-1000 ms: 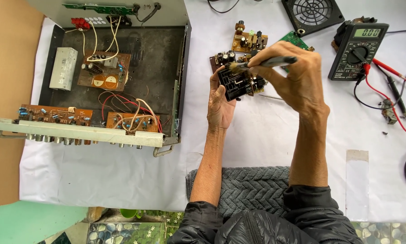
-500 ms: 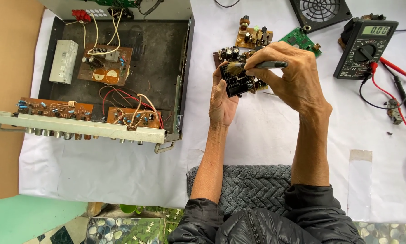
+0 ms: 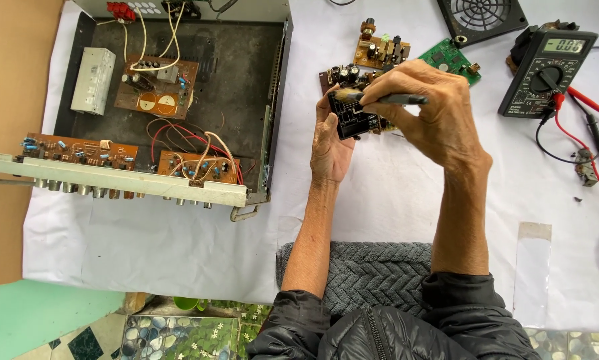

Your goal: Cleaning a circuit board with a brush and inspecting components using a screwdriver on a repair bench.

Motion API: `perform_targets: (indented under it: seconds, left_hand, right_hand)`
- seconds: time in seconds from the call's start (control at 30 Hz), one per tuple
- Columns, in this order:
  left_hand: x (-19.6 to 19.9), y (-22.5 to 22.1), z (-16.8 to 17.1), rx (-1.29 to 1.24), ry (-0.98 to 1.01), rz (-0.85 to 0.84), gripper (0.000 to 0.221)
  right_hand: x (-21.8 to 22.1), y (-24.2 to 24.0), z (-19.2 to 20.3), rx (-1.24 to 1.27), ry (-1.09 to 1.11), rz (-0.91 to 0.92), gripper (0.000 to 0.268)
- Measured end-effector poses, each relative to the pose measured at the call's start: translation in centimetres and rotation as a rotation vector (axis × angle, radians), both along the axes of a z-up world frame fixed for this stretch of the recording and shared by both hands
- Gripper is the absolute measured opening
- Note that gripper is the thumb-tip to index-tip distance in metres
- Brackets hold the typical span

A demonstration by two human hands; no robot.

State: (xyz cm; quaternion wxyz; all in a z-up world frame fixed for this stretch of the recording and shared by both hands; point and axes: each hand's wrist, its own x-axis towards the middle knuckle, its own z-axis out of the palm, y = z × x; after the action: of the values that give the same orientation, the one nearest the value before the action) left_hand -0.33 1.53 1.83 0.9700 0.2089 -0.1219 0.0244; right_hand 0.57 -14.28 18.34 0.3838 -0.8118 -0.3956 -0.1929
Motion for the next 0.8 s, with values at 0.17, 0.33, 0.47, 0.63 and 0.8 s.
perform_targets:
  seconds: [0.17,0.33,0.47,0.63,0.8]
  left_hand:
    - [-0.1,0.1,-0.1,0.020,-0.011,-0.019,0.047]
    - [-0.1,0.2,-0.4,0.008,-0.034,-0.073,0.048]
    - [-0.2,0.1,-0.4,-0.001,-0.057,-0.118,0.050]
    - [-0.3,0.1,-0.5,-0.021,-0.077,-0.151,0.050]
    - [-0.3,0.0,-0.8,-0.044,-0.071,-0.179,0.051]
  right_hand:
    - [-0.4,-1.6,0.7,0.100,0.010,-0.027,0.014]
    - [-0.7,-2.0,0.7,0.302,-0.005,-0.007,0.011]
    - [-0.9,-2.1,0.9,0.293,-0.067,-0.153,0.009]
    - [1.1,-3.2,-1.9,0.196,-0.219,-0.249,0.023]
    - [2.0,-2.8,-3.2,0.092,-0.046,-0.242,0.030]
